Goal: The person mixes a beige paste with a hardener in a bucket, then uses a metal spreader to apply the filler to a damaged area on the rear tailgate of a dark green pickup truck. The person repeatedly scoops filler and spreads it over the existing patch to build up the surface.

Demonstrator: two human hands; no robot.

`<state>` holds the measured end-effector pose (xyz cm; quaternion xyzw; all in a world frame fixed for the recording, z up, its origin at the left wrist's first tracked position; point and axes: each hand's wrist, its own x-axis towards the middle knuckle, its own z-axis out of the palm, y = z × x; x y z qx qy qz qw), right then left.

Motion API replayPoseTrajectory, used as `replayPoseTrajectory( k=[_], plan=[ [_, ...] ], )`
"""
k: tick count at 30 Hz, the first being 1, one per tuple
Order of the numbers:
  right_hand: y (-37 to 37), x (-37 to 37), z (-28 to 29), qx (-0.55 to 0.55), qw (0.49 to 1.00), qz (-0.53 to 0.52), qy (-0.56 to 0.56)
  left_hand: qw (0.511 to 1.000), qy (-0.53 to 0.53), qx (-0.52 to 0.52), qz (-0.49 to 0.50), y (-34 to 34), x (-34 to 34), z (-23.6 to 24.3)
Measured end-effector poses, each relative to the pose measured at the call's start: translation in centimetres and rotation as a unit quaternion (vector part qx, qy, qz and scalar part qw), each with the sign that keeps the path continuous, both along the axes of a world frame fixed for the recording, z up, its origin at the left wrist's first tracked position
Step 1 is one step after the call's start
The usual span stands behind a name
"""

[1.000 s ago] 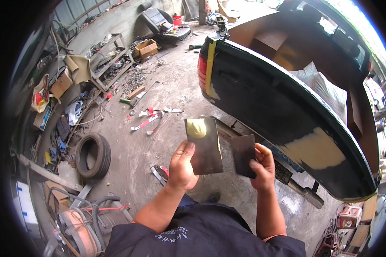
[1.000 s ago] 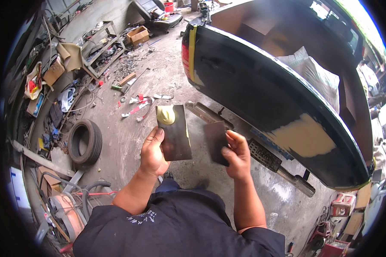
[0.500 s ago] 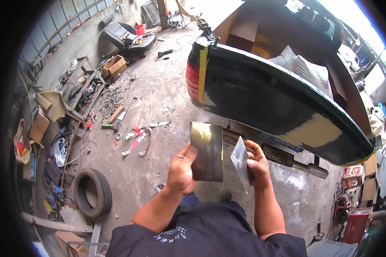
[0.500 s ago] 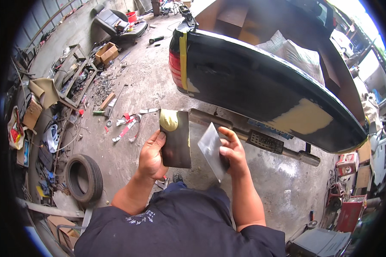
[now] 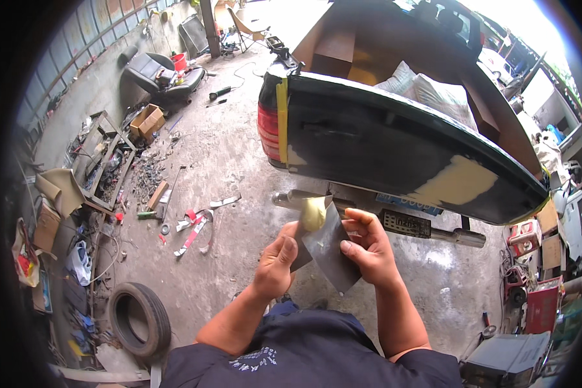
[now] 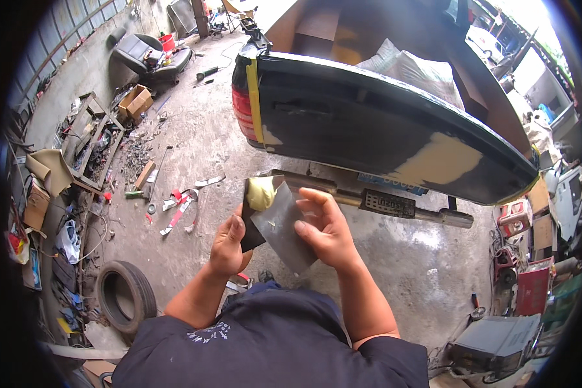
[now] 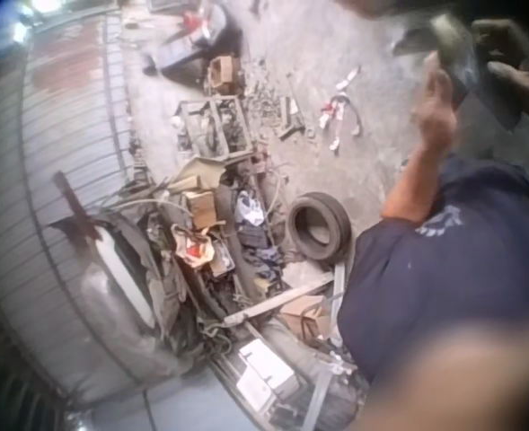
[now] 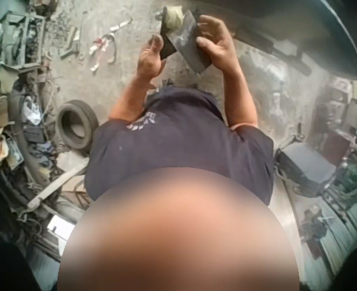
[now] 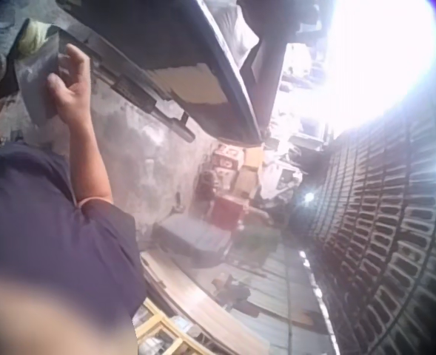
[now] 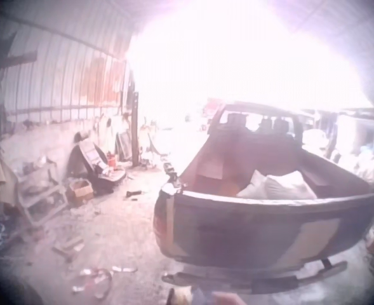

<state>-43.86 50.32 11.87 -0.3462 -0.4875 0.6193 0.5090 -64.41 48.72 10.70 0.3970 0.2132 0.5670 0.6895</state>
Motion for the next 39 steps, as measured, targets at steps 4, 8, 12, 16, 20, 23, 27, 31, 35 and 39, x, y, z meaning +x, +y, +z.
replayPoseTrajectory(
  k=[4,8,12,16,20,23,27,31,35,39],
  plan=[
    [0.4,1.4,1.7,0.022,0.995,0.009,0.1,0.966,0.219,0.136,0.012,0.3,0.1,0.4],
    [0.6,4.8,3.5,0.144,0.98,0.036,0.135,0.979,0.178,0.011,-0.103,1.1,-0.6,1.4],
    [0.6,6.2,5.1,0.413,0.91,0.043,-0.013,0.942,-0.112,-0.135,-0.287,0.9,-0.1,1.0],
    [-0.9,5.2,6.6,0.303,0.934,0.169,-0.08,0.89,-0.236,-0.151,-0.359,-0.3,0.8,-1.4],
    [-0.4,6.9,6.4,0.324,0.91,0.129,-0.224,0.899,-0.21,-0.181,-0.339,-1.1,2.2,-1.8],
    [0.1,8.5,4.4,0.301,0.857,0.071,-0.412,0.924,-0.185,-0.157,-0.296,-1.6,4.0,-0.3],
    [-2.2,9.3,4.4,0.302,0.863,-0.128,-0.385,0.965,-0.169,-0.128,-0.156,-1.8,6.5,0.7],
    [-3.6,8.2,4.1,0.4,0.787,-0.159,-0.441,0.976,-0.15,-0.121,-0.1,-1.7,8.0,0.5],
    [-3.9,7.8,3.8,0.43,0.737,-0.172,-0.493,0.974,-0.151,-0.118,-0.117,-1.2,9.0,-0.4],
    [-3.6,7.4,2.4,0.419,0.697,-0.156,-0.561,0.978,-0.142,-0.119,-0.093,-0.5,10.2,-0.6]
  ],
)
